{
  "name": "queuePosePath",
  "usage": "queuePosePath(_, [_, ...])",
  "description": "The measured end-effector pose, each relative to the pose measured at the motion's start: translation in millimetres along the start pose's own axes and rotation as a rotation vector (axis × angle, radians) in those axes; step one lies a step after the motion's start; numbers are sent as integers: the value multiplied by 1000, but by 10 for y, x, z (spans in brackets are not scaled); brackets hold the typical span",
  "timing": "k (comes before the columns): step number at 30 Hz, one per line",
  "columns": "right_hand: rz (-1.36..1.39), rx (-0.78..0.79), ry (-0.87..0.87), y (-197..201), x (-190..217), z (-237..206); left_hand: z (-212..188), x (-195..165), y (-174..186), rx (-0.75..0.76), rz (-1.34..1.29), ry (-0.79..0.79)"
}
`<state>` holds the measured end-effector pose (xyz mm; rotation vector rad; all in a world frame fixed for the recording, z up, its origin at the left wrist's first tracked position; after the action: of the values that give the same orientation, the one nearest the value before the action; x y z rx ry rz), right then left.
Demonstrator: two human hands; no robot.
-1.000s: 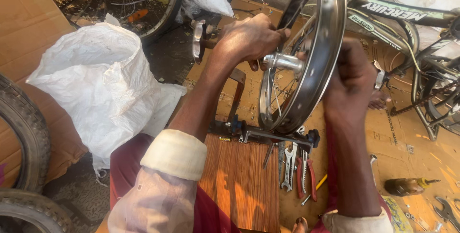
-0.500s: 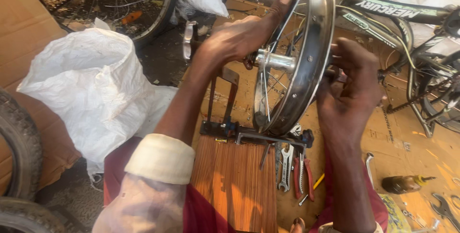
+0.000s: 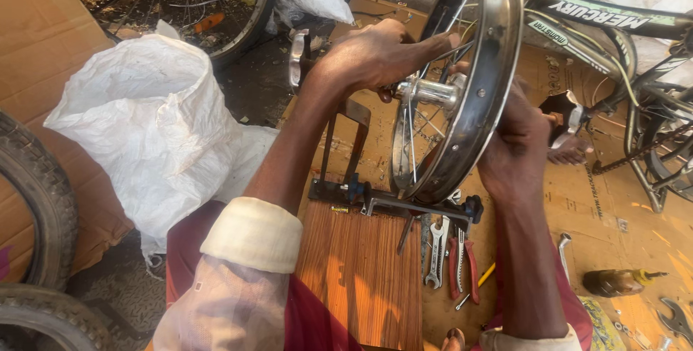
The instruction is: The person sits on the floor and uses a spoke wrench to tighten the spokes on a bicycle wheel mounted in a truing stand. They rotate the wheel and adjust individual spokes to true the rim.
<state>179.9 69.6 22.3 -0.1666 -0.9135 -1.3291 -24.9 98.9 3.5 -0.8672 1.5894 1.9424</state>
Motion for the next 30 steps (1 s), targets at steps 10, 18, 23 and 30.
queuePosePath(10, [377,-40,85,-113,243,214,-14,-4,7,-12,91,42])
queuePosePath(18, [484,-81,-61,-54,229,114,-91,-87,24,-16,77,87])
queuePosePath(23, [-403,-384,389,62,703,143,-91,-113,0,31,79,83])
queuePosePath(30, [179,-61,269,-25,618,252,-56,-134,-34,31,47,27])
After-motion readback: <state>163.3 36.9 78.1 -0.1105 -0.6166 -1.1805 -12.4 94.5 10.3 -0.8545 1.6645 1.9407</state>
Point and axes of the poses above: each hand's wrist, its own z-axis towards the middle knuckle, its own y-axis out of the back of the hand, x = y × z, the point moved 10 cm from there along z, towards the middle knuckle, and after that the axes turned 1 degree about z, right-handed, at the moved point
